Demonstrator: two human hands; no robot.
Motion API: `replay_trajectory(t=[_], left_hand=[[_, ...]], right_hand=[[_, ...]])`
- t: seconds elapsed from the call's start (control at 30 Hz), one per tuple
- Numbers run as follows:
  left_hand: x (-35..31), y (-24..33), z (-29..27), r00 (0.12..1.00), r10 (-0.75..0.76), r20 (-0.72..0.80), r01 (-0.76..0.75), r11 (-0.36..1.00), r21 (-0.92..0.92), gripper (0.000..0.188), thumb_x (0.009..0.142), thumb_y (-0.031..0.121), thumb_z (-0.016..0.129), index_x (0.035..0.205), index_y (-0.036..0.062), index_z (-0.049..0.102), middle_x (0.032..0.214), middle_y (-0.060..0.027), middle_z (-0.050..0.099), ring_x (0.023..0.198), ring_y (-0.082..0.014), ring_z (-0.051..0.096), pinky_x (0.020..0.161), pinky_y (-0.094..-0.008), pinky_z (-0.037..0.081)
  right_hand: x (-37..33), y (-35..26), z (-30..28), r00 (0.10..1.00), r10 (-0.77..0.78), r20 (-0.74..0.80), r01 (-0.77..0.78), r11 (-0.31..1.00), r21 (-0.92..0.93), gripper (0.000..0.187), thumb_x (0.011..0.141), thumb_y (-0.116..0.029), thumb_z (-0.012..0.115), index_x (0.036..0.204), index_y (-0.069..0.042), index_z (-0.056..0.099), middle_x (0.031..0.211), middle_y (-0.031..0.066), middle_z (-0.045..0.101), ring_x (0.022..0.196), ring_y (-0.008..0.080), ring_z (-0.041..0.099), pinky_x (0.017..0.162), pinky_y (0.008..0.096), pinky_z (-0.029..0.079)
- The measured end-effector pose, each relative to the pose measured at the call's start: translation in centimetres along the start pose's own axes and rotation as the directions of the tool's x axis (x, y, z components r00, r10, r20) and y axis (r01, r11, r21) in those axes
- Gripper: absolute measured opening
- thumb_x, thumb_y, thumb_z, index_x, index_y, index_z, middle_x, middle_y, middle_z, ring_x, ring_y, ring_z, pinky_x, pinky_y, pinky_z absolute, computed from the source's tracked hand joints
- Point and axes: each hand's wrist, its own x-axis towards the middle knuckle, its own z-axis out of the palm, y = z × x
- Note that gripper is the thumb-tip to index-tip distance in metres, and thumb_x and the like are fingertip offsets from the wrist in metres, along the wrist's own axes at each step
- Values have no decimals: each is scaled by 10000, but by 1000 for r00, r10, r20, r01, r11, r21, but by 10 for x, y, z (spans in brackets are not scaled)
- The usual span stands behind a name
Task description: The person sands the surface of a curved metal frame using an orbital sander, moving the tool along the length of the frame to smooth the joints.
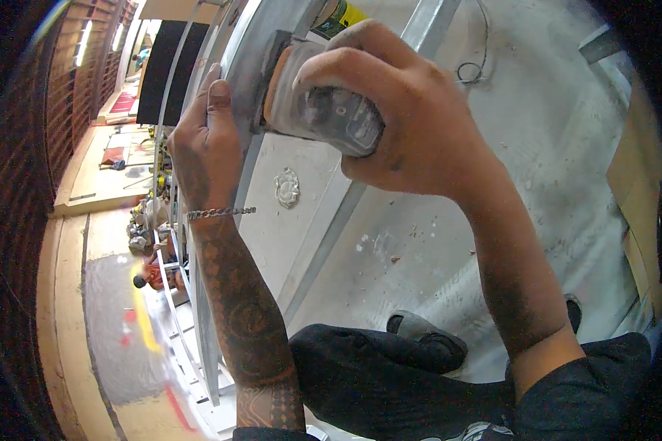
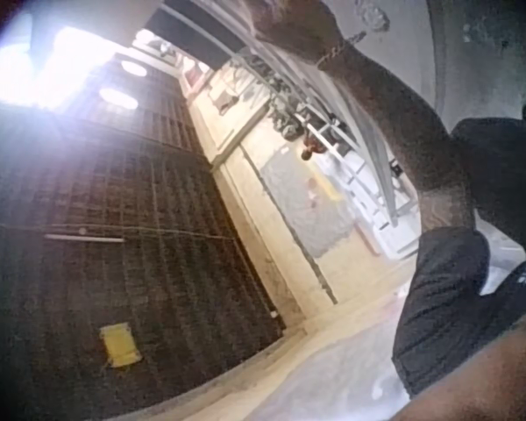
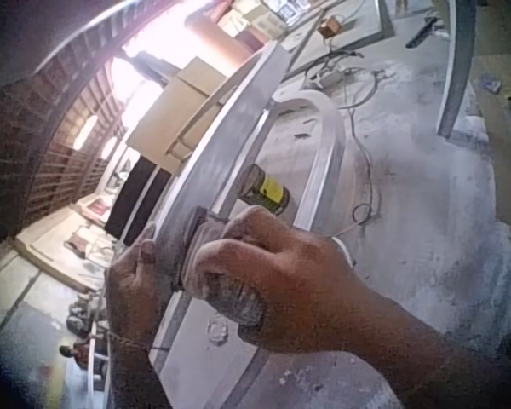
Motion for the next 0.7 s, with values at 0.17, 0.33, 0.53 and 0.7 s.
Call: replay_trajectory(t=[0.17, 0.33, 0.53, 0.7], left_hand=[[0, -2, 1, 999, 33, -24, -33, 999, -2, 545, 1057, 503, 528, 1374, 82, 667, 1272, -237, 707, 1228, -352, 674, 1030, -400, 504], [1, -2, 2, 1000, 13, -5, -13, 1000, -25, 519, 1060, 474, 531, 1358, 76, 678, 1239, -240, 719, 1188, -350, 694, 1004, -404, 515], [1, -2, 6, 1000, -20, -14, 19, 997, -76, 506, 1060, 454, 528, 1359, 74, 676, 1195, -245, 732, 1160, -348, 708, 984, -403, 524], [1, 0, 4, 999, -42, -6, 42, 999, -16, 504, 1057, 452, 532, 1359, 75, 676, 1195, -246, 732, 1152, -344, 713, 978, -405, 528]], right_hand=[[5, -4, -21, 988, 89, 126, -102, 990, 102, 587, 686, -106, 870, 1210, -197, 623, 1141, 123, 597, 1022, 346, 713, 816, 466, 634], [0, 0, -1, 1000, -21, -17, 21, 999, 49, 613, 561, -43, 779, 1142, -208, 672, 1148, 72, 646, 1003, 359, 693, 825, 439, 581], [-6, -5, 5, 999, -34, 33, 34, 999, -1, 607, 552, -47, 816, 1119, -220, 682, 1111, 59, 636, 981, 335, 698, 793, 426, 586], [-12, -8, 11, 997, -35, 63, 37, 999, -25, 615, 538, -49, 845, 1105, -223, 682, 1103, 60, 631, 973, 332, 696, 785, 425, 587]])
